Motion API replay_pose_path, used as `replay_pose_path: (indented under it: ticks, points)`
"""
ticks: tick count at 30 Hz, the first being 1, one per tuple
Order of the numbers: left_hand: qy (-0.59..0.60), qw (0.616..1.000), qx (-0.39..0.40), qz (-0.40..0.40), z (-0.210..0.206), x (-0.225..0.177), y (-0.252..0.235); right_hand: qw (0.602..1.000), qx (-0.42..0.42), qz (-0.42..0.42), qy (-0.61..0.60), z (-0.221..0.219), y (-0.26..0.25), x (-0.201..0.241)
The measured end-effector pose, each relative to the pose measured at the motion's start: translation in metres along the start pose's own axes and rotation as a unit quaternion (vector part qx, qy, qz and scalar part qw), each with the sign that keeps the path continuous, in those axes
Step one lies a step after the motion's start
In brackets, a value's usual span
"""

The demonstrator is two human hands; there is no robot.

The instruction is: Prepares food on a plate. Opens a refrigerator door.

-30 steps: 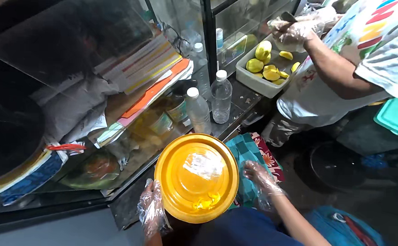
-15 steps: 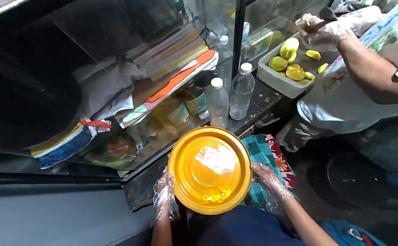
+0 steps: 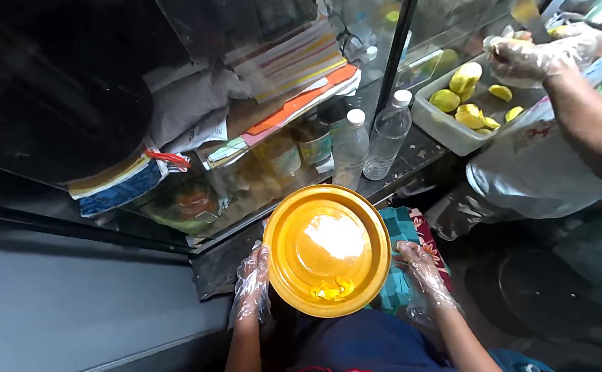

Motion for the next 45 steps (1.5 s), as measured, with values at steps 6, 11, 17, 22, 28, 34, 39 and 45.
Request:
replay_pose_path:
  ticks: [6, 11, 17, 22, 28, 34, 39, 45]
  points:
    - [-0.015, 1.0, 0.0, 0.001, 0.006, -0.005, 0.003, 0.999, -0.036, 0.033, -0.006, 0.003, -0.006, 0.006]
    - [-0.018, 0.999, -0.035, 0.007, 0.011, 0.0, 0.004, 0.998, -0.048, 0.033, -0.012, 0.003, -0.005, 0.01]
    - [-0.032, 0.998, -0.055, 0.011, 0.011, -0.007, 0.001, 0.997, -0.064, 0.032, -0.018, 0.011, -0.001, 0.007]
    - [-0.019, 0.996, -0.087, 0.01, 0.008, -0.006, 0.0, 0.996, -0.073, 0.018, -0.044, 0.014, 0.001, -0.005]
    - [0.027, 0.989, -0.144, 0.023, 0.014, -0.008, 0.002, 0.988, -0.128, 0.084, -0.028, 0.009, 0.011, 0.005]
    - [-0.043, 0.963, -0.259, -0.063, 0.015, -0.023, 0.015, 0.967, -0.094, 0.226, 0.067, 0.004, 0.014, 0.035]
    - [-0.03, 0.984, -0.176, 0.008, 0.013, -0.018, 0.004, 0.943, 0.183, 0.138, 0.241, -0.031, 0.015, 0.046]
    - [-0.027, 0.993, -0.105, 0.049, 0.008, -0.008, -0.002, 0.715, 0.396, -0.042, 0.575, -0.105, 0.007, 0.038]
Point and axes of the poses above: each hand's wrist, its own y-axis away from the middle knuckle, its own z-axis out of the back of the hand, x = y × z, the point moved 4 cm from there along -y, towards the middle knuckle, and after that the axes turned 15 degrees about x, right-handed, at the moved point
